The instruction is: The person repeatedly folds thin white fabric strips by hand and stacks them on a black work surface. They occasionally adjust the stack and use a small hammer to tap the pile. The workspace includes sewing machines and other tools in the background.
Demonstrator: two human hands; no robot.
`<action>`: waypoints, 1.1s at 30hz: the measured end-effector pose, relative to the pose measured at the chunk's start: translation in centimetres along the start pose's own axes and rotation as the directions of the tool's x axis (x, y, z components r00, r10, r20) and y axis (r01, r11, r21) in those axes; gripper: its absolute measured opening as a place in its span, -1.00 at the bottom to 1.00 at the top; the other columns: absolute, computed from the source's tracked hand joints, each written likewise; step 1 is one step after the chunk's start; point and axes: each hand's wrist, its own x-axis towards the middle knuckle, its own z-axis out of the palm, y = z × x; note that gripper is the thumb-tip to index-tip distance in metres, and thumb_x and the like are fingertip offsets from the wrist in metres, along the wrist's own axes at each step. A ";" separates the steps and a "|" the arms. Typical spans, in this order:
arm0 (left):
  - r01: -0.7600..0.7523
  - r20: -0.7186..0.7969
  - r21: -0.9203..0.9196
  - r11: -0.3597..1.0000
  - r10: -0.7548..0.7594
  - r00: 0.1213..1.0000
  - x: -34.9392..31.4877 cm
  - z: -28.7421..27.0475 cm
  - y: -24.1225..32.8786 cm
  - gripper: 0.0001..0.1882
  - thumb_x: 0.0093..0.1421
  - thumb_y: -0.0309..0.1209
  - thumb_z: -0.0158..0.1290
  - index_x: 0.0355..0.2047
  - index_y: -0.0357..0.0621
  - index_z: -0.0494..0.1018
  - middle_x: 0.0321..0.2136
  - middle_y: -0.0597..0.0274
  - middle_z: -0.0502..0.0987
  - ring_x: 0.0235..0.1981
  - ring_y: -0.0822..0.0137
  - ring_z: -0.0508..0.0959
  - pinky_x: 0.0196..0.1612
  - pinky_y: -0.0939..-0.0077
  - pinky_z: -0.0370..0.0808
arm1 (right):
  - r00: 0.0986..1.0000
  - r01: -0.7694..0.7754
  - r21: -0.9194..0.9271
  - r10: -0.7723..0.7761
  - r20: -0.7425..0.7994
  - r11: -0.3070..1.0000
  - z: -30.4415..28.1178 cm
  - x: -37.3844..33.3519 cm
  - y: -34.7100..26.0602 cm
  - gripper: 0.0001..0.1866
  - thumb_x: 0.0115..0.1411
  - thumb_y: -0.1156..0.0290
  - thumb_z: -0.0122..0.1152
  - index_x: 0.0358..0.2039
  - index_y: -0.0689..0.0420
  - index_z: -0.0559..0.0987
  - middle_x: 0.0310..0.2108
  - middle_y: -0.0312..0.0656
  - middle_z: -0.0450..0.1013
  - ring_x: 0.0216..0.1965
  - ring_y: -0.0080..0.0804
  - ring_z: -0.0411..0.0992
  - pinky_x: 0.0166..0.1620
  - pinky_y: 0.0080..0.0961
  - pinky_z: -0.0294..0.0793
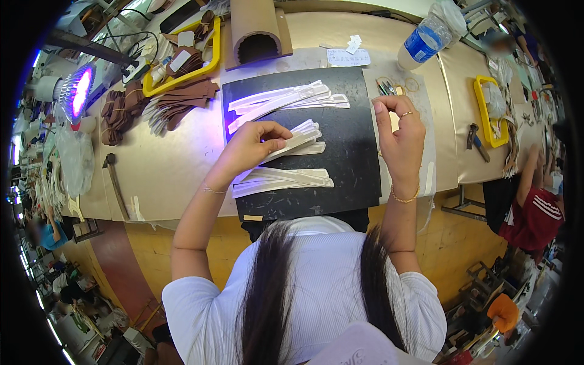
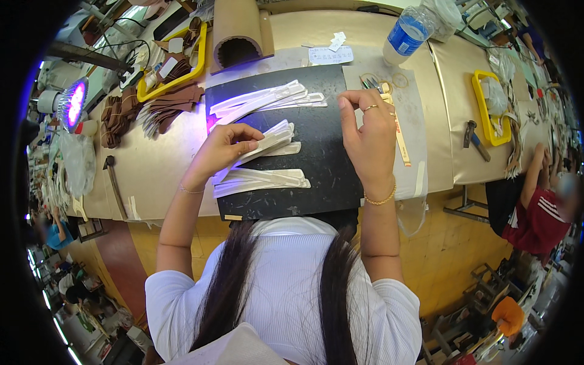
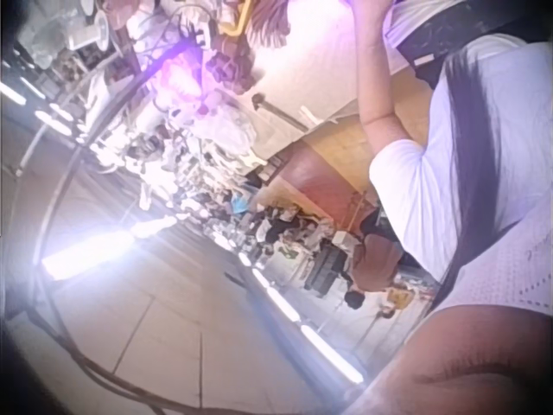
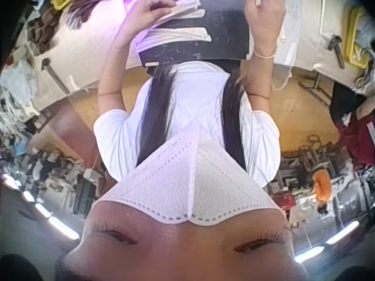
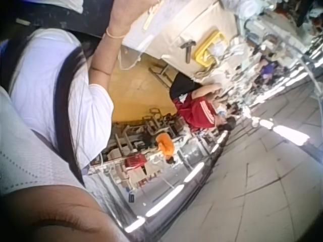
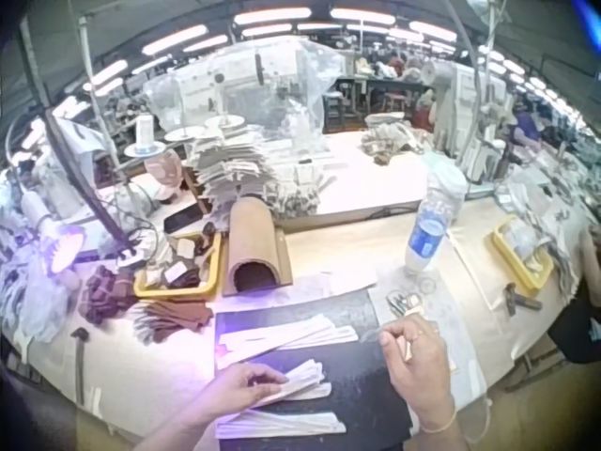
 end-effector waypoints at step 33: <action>-0.307 -0.232 0.729 0.612 0.643 0.730 7.7 1.7 -2.3 -0.82 0.15 -0.37 0.19 -0.27 -0.18 0.61 -0.34 0.14 0.52 -0.24 0.08 0.48 -0.13 0.26 0.43 | 1.000 -0.021 -0.058 0.021 0.005 0.998 -0.6 -1.1 0.9 -0.94 0.17 0.46 0.27 -0.40 0.16 0.57 -0.46 -0.26 0.51 -0.42 -0.40 0.45 -0.11 -0.40 0.26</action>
